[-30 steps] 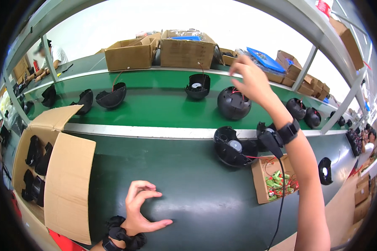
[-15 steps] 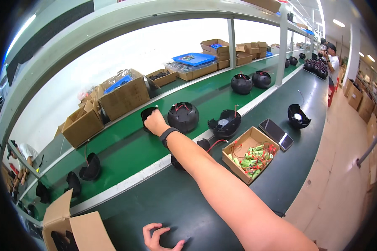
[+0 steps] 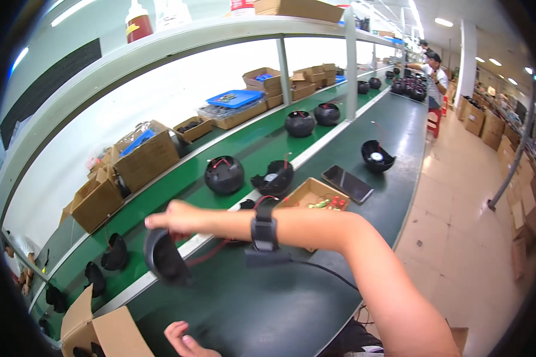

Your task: Assembling plastic electronic housings by inserting batteries and managing internal wiring on a factory assembly line.

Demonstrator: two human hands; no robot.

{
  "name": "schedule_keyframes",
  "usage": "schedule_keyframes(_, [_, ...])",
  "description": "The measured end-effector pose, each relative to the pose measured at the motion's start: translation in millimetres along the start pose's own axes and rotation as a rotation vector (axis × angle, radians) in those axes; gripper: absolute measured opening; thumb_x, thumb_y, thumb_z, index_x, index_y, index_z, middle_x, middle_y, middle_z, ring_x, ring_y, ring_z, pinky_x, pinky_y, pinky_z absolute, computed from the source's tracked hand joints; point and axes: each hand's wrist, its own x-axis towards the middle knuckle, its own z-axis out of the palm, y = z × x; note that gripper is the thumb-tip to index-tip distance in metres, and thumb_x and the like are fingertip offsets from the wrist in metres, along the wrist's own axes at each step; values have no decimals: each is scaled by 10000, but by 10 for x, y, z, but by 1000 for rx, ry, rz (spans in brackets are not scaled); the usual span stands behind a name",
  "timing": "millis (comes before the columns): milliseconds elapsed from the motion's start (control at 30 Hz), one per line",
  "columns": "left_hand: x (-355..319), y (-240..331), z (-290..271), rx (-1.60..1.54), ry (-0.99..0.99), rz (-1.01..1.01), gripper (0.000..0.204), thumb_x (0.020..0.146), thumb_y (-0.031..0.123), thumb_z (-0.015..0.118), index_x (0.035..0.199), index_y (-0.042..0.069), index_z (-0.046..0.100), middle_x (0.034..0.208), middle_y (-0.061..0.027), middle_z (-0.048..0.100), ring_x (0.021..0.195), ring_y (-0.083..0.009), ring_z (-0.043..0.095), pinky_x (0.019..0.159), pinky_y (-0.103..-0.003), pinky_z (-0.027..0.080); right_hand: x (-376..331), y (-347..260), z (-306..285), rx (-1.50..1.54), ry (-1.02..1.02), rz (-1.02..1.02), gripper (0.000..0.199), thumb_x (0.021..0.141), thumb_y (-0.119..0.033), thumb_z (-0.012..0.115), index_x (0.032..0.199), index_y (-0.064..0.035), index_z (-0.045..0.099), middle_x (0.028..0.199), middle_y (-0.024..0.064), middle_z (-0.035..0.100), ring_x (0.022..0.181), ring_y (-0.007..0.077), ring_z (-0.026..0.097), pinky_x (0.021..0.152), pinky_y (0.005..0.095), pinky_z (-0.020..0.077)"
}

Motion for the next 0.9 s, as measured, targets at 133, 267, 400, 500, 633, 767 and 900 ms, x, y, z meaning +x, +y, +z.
schedule_keyframes(133, [-46, 55, 74, -336, 251, 100, 210, 865, 207, 557, 905, 4, 592, 914, -120, 603, 900, -261, 557, 891, -382, 387, -732, 393, 386, 238, -301, 352, 546, 804, -545, 608, 627, -30, 569, 542, 77, 550, 454, 136, 528, 397, 271, 404])
schedule_keyframes(267, [-139, 196, 35, -200, -114, 241, 202, 710, 206, 558, 811, 32, 569, 939, -149, 583, 907, -320, 502, 841, -416, 390, -1196, 836, 500, 429, -333, 624, 643, 835, -599, 548, 906, 39, 577, 693, 104, 595, 510, 143, 529, 501, 255, 460])
schedule_keyframes(400, [-16, 117, 121, 41, -480, 181, 130, 699, 154, 589, 777, 53, 614, 889, -84, 671, 915, -286, 467, 897, -397, 316, -1492, 923, 270, 492, -331, 586, 858, 896, -644, 382, 1276, 125, 398, 1058, 231, 617, 873, 234, 621, 779, 342, 514])
schedule_keyframes(500, [-13, 91, -22, -91, -434, 145, 175, 706, 201, 627, 797, 52, 628, 922, -86, 666, 984, -308, 486, 895, -424, 350, -1699, 934, 234, 220, -440, 268, 663, 918, -466, 506, 1256, 99, 428, 1086, 203, 630, 952, 235, 636, 818, 338, 516])
schedule_keyframes(633, [-4, 74, -99, 110, -569, 302, 293, 665, 317, 715, 811, 71, 652, 998, -73, 652, 1014, -330, 480, 843, -431, 414, -2115, 684, 261, -50, -410, 67, 612, 875, -253, 643, 1309, 66, 355, 1019, 181, 656, 840, 205, 667, 740, 316, 532])
schedule_keyframes(767, [37, 75, -106, 75, -621, 273, 373, 626, 367, 717, 840, 69, 651, 1050, -73, 634, 1052, -339, 445, 826, -428, 417, -2278, 622, 343, -14, -416, 192, 451, 828, -178, 685, 1194, 4, 492, 920, 98, 669, 686, 155, 636, 591, 334, 501])
schedule_keyframes(900, [25, 156, -154, 162, -713, 276, 467, 568, 388, 705, 920, 85, 660, 1108, -77, 610, 1065, -335, 425, 852, -425, 393, -2296, 571, 375, -813, -87, -590, 160, 721, -139, 686, 855, -65, 641, 689, 13, 520, 617, 154, 502, 559, 273, 411])
